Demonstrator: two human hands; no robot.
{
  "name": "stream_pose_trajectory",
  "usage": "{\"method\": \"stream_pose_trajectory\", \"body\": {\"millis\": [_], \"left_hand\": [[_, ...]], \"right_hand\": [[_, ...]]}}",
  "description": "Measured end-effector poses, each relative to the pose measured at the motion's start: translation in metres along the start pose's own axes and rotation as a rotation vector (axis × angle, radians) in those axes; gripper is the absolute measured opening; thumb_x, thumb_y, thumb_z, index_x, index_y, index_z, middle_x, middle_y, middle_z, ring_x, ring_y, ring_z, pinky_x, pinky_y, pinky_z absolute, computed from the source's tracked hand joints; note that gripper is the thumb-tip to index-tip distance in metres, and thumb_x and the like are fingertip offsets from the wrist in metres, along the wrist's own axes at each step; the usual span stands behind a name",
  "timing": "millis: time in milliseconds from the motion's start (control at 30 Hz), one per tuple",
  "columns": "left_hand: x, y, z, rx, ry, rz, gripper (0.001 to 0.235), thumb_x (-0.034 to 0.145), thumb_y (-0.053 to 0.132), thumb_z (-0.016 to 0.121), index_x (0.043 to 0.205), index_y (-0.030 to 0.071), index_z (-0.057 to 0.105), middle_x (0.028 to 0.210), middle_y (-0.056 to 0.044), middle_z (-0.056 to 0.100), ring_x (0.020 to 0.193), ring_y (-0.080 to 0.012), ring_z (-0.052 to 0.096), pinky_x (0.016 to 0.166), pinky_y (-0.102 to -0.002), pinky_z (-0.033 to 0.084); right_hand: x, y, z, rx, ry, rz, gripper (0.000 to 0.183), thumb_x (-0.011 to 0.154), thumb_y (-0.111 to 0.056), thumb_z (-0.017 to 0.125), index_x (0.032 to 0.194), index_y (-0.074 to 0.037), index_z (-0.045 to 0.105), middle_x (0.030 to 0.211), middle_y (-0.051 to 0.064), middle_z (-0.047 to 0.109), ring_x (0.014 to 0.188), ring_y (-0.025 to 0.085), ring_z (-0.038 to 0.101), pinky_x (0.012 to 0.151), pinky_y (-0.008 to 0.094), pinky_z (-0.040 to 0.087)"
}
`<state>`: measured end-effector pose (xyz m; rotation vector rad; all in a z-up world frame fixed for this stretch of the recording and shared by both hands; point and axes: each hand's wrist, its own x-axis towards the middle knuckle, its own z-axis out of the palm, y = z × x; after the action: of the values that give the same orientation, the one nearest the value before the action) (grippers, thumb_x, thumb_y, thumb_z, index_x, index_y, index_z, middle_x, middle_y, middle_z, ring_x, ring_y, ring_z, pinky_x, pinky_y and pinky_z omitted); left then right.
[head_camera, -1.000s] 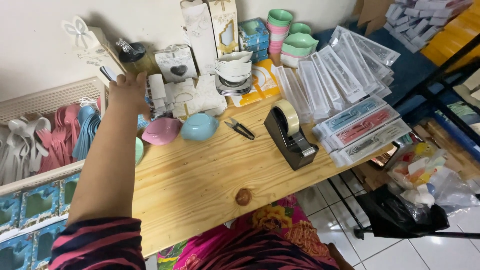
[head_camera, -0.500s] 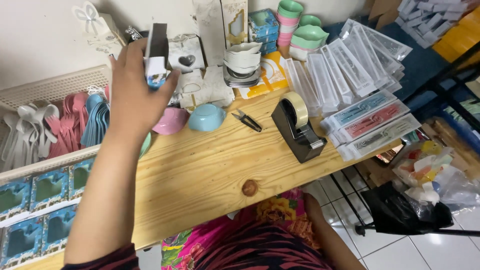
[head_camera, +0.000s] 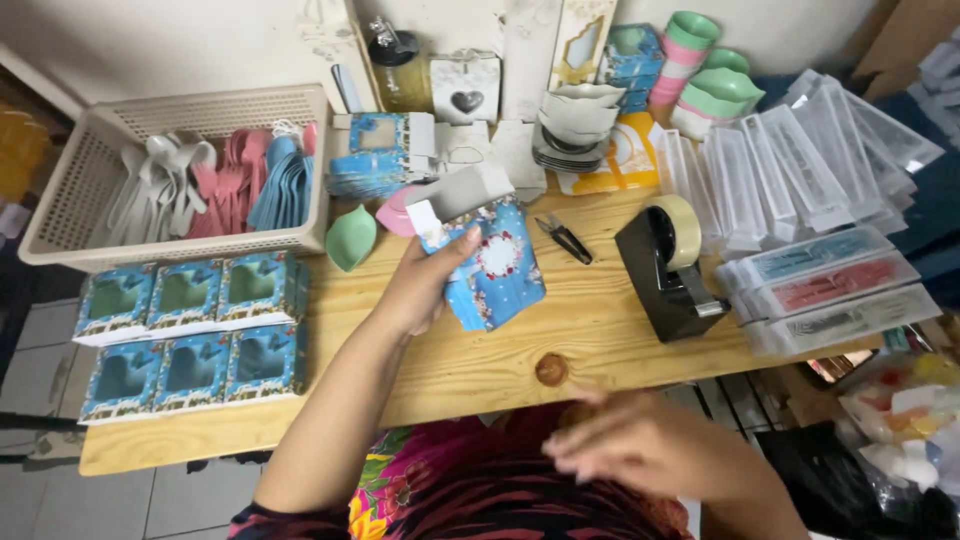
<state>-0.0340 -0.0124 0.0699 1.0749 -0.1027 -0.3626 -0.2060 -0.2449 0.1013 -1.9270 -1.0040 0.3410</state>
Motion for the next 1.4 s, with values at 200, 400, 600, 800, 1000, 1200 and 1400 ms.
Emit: {"method": "stream_pose_trajectory", "body": {"millis": [200,400,600,800,1000,1200,1400], "left_hand": [[0.013,-0.010,-0.001,0.011,0.135,0.036,0.047,0.083,0.026,0.085,0.114,-0.004,0.065,0.090,-0.012,0.065,0.081,-0.0236,0.070,0.066,-0.044,0.064],[0.049,-0.050,-0.035,0.234,0.230,0.213,0.031,0.085,0.030,0.085,0.094,0.005,0.070,0.072,-0.002,0.060,0.067,-0.0125,0.059,0.057,-0.032,0.054],[0.044,-0.062,-0.039,0.445,0.385,0.402,0.027,0.099,0.025,0.069,0.080,0.008,0.063,0.062,0.002,0.050,0.066,-0.0103,0.048,0.057,-0.028,0.043],[0.043,-0.059,-0.035,0.497,0.380,0.517,0.026,0.097,0.020,0.071,0.077,0.005,0.062,0.058,0.000,0.053,0.063,-0.0101,0.047,0.056,-0.028,0.043],[0.050,-0.070,-0.044,0.488,0.297,0.522,0.021,0.097,0.021,0.071,0.084,0.006,0.064,0.064,0.000,0.055,0.068,-0.0103,0.051,0.059,-0.028,0.046],[0.068,-0.087,-0.061,0.426,0.255,0.537,0.016,0.094,0.018,0.075,0.083,0.007,0.068,0.057,0.003,0.057,0.059,-0.0052,0.051,0.054,-0.021,0.046],[0.059,-0.078,-0.059,0.420,0.254,0.563,0.011,0.096,0.015,0.072,0.088,0.008,0.069,0.060,0.004,0.058,0.063,-0.0037,0.050,0.056,-0.022,0.047]], "right_hand": [[0.097,0.123,-0.039,-0.240,0.930,0.124,0.009,0.097,-0.027,0.074,0.098,-0.018,0.072,0.081,-0.002,0.068,0.080,0.016,0.067,0.087,0.036,0.055],[0.157,0.202,-0.026,-0.123,0.925,0.142,0.030,0.111,-0.031,0.053,0.091,-0.014,0.065,0.059,0.000,0.052,0.060,0.014,0.052,0.065,0.032,0.047],[0.155,0.199,-0.012,-0.176,1.055,0.106,0.035,0.111,-0.023,0.053,0.079,-0.011,0.058,0.054,0.004,0.042,0.056,0.015,0.044,0.060,0.031,0.043],[0.152,0.195,-0.006,-0.219,1.096,0.061,0.035,0.111,-0.018,0.049,0.077,-0.011,0.053,0.052,0.002,0.039,0.053,0.014,0.040,0.057,0.029,0.040],[0.147,0.213,-0.007,-0.206,1.167,0.049,0.027,0.110,-0.016,0.051,0.084,-0.010,0.057,0.058,0.004,0.040,0.058,0.016,0.040,0.060,0.031,0.042],[0.147,0.210,-0.019,-0.086,1.185,-0.014,0.022,0.109,-0.012,0.055,0.089,-0.008,0.059,0.058,-0.001,0.041,0.060,0.008,0.038,0.057,0.027,0.040],[0.140,0.237,-0.012,-0.144,1.183,-0.124,0.013,0.093,-0.008,0.079,0.098,-0.003,0.068,0.062,0.004,0.063,0.059,0.006,0.051,0.058,0.026,0.048]]}}
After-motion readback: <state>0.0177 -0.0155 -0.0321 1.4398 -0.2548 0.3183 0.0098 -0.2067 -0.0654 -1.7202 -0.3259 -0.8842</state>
